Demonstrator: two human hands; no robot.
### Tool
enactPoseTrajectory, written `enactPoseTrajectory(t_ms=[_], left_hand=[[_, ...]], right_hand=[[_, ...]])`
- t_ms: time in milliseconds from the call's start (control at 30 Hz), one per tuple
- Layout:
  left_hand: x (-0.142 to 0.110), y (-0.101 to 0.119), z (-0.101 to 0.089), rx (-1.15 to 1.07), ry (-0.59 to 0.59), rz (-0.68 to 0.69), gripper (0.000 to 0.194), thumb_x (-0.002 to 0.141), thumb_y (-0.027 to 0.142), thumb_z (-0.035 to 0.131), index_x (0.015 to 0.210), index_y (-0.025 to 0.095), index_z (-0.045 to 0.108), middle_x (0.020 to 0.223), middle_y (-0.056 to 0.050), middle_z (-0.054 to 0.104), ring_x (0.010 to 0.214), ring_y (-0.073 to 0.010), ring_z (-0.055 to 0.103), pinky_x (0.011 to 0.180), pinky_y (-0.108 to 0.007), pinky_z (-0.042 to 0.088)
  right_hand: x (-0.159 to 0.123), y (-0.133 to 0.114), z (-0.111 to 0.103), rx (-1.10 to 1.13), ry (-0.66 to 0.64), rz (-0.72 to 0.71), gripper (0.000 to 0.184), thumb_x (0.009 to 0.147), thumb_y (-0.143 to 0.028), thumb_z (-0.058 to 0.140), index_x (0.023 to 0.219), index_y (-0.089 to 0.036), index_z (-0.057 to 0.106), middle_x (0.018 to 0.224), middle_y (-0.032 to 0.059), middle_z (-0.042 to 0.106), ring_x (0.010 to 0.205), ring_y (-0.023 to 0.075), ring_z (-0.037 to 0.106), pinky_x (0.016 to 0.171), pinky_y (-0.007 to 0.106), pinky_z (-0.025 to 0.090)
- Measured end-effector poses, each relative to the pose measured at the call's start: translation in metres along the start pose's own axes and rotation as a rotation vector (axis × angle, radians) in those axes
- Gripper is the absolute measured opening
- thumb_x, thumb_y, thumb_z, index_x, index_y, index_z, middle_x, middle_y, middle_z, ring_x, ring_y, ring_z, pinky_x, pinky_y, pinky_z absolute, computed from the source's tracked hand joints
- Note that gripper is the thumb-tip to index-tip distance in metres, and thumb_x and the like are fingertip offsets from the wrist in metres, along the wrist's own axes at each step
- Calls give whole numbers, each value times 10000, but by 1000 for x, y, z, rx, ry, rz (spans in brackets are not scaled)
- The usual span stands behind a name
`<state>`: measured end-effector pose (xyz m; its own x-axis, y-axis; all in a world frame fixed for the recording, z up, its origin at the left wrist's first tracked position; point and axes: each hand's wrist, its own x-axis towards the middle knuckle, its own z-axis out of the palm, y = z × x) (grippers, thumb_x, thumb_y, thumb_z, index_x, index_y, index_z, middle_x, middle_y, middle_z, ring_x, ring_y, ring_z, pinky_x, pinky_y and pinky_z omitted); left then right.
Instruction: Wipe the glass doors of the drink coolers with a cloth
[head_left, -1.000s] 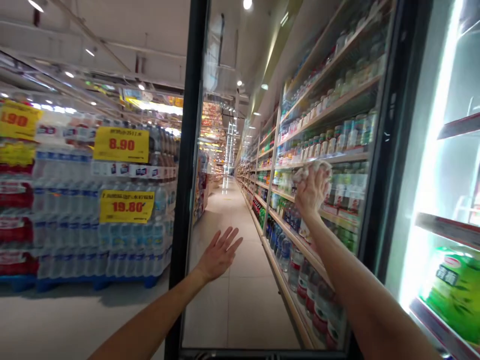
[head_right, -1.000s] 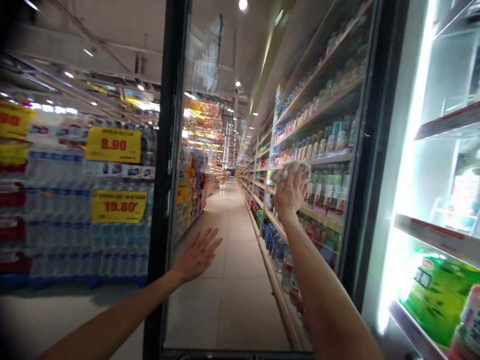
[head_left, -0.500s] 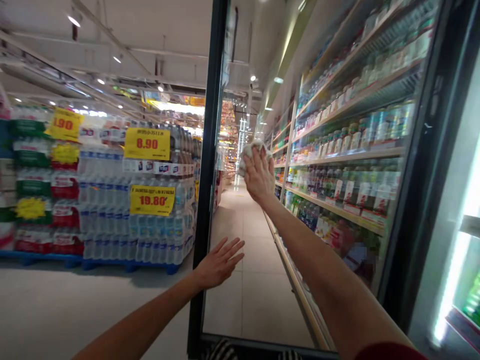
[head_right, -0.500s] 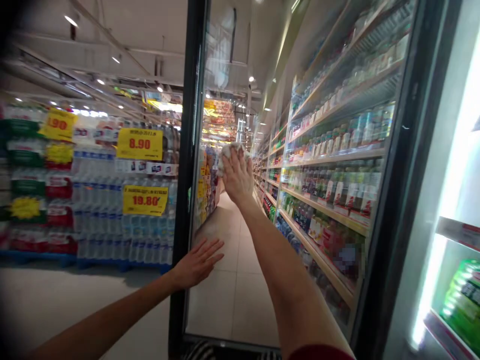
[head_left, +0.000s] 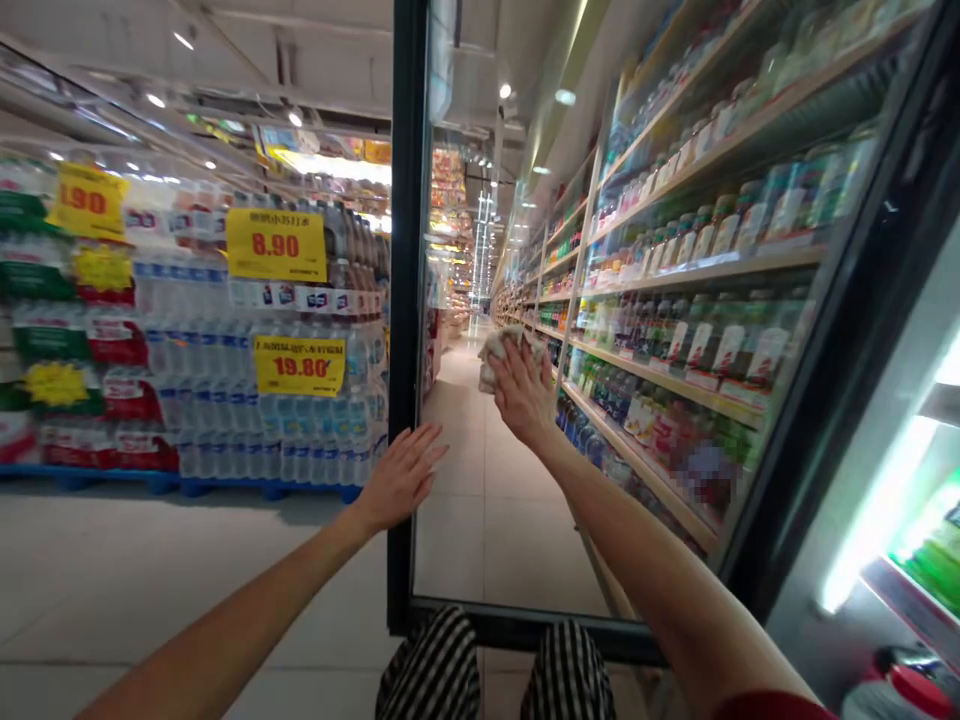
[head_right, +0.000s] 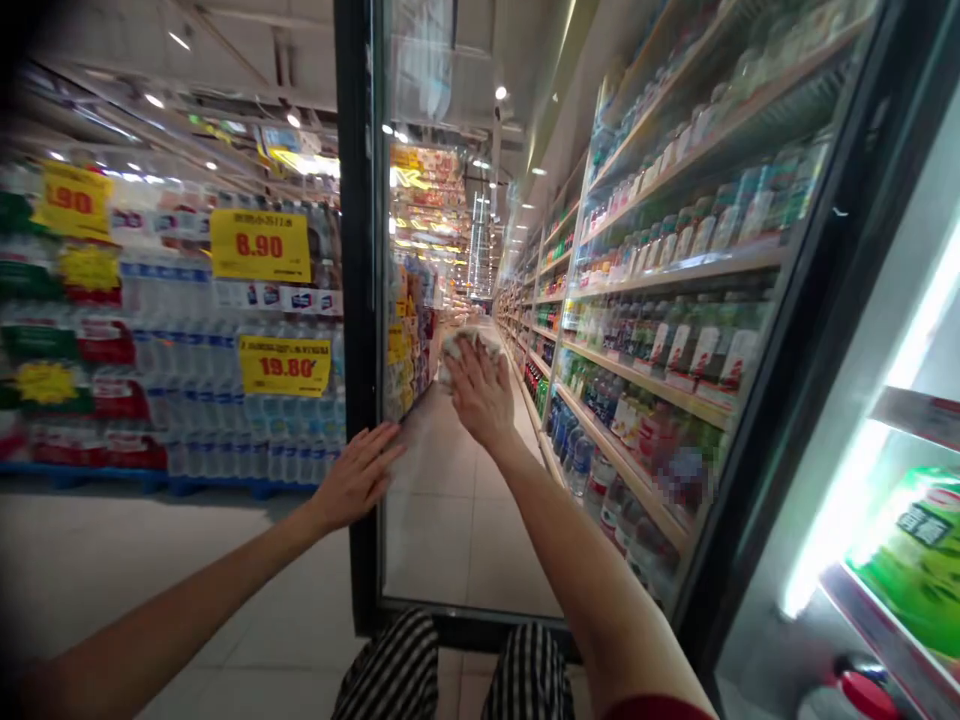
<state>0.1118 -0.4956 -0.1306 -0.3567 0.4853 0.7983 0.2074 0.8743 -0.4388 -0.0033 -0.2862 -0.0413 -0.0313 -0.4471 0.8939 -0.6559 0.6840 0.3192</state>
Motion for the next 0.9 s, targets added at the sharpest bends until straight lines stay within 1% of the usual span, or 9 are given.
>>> enactPoseTrajectory(t_ms=[67, 167, 233, 267, 433, 500, 633, 700, 900], left_hand=[[4, 0, 3, 3, -2, -34, 408, 825, 156, 435, 1233, 146, 447, 1374, -147, 389, 1346, -221, 239, 1063, -429, 297], [3, 0, 4, 12, -24, -30, 417, 820, 165, 441, 1237, 156, 456, 1393, -134, 368, 1349, -222, 232, 1071, -425, 286], [2, 1, 5, 20, -42, -36, 404, 819, 182, 446, 1221, 176, 480, 1400, -120, 362, 1347, -218, 239, 1077, -422, 277], [2, 2, 7, 22, -45, -44, 396, 819, 194, 450, 1213, 184, 490, 1402, -116, 362, 1346, -218, 243, 1080, -423, 270], [24, 13, 19, 14, 0, -97, 404, 825, 218, 460, 1225, 166, 476, 1405, -137, 350, 1355, -226, 216, 1089, -444, 237], [37, 18, 23, 8, 33, -104, 410, 827, 216, 460, 1231, 150, 462, 1406, -150, 344, 1361, -235, 195, 1088, -457, 231], [58, 22, 29, -5, 60, -55, 399, 821, 204, 458, 1217, 166, 473, 1405, -138, 350, 1364, -232, 183, 1090, -458, 223], [68, 20, 31, 5, 66, -24, 398, 819, 200, 457, 1216, 178, 476, 1404, -126, 356, 1364, -226, 182, 1091, -451, 221], [119, 15, 38, 46, 178, -47, 477, 828, 245, 465, 1297, 196, 399, 1442, -109, 289, 1375, -219, 134, 1114, -475, 133]], right_hand=[[-30, -8, 4, 19, -64, -126, 537, 836, -214, 458, 1360, -243, 341, 1456, 56, 305, 1352, 233, 231, 1112, 494, 97], [-98, -23, 12, 78, -215, -463, 528, 840, -197, 447, 1356, -247, 346, 1427, 23, 366, 1289, 172, 341, 1116, 396, 165], [-120, -19, 14, 96, -258, -553, 511, 855, -211, 431, 1355, -260, 342, 1410, 11, 395, 1248, 147, 388, 1109, 371, 191], [-118, -13, 12, 83, -242, -506, 508, 855, -211, 430, 1353, -268, 344, 1401, 12, 409, 1240, 150, 397, 1109, 385, 184], [-70, 22, -3, -75, 7, 62, 476, 842, -225, 446, 1316, -250, 412, 1410, 64, 390, 1315, 241, 297, 1098, 515, 92], [-83, 19, -2, -79, -9, 46, 484, 835, -210, 445, 1315, -255, 412, 1403, 55, 402, 1315, 231, 297, 1104, 500, 90], [-153, 1, 4, 16, -211, -284, 484, 833, -175, 422, 1304, -286, 422, 1372, 6, 449, 1233, 157, 403, 1130, 399, 95], [-165, 3, 5, 41, -252, -348, 471, 837, -189, 426, 1295, -300, 431, 1369, -7, 453, 1215, 144, 419, 1131, 386, 97], [-101, 38, -8, -147, 82, 261, 470, 829, -226, 456, 1299, -240, 438, 1411, 73, 387, 1336, 246, 250, 1096, 504, 89]])
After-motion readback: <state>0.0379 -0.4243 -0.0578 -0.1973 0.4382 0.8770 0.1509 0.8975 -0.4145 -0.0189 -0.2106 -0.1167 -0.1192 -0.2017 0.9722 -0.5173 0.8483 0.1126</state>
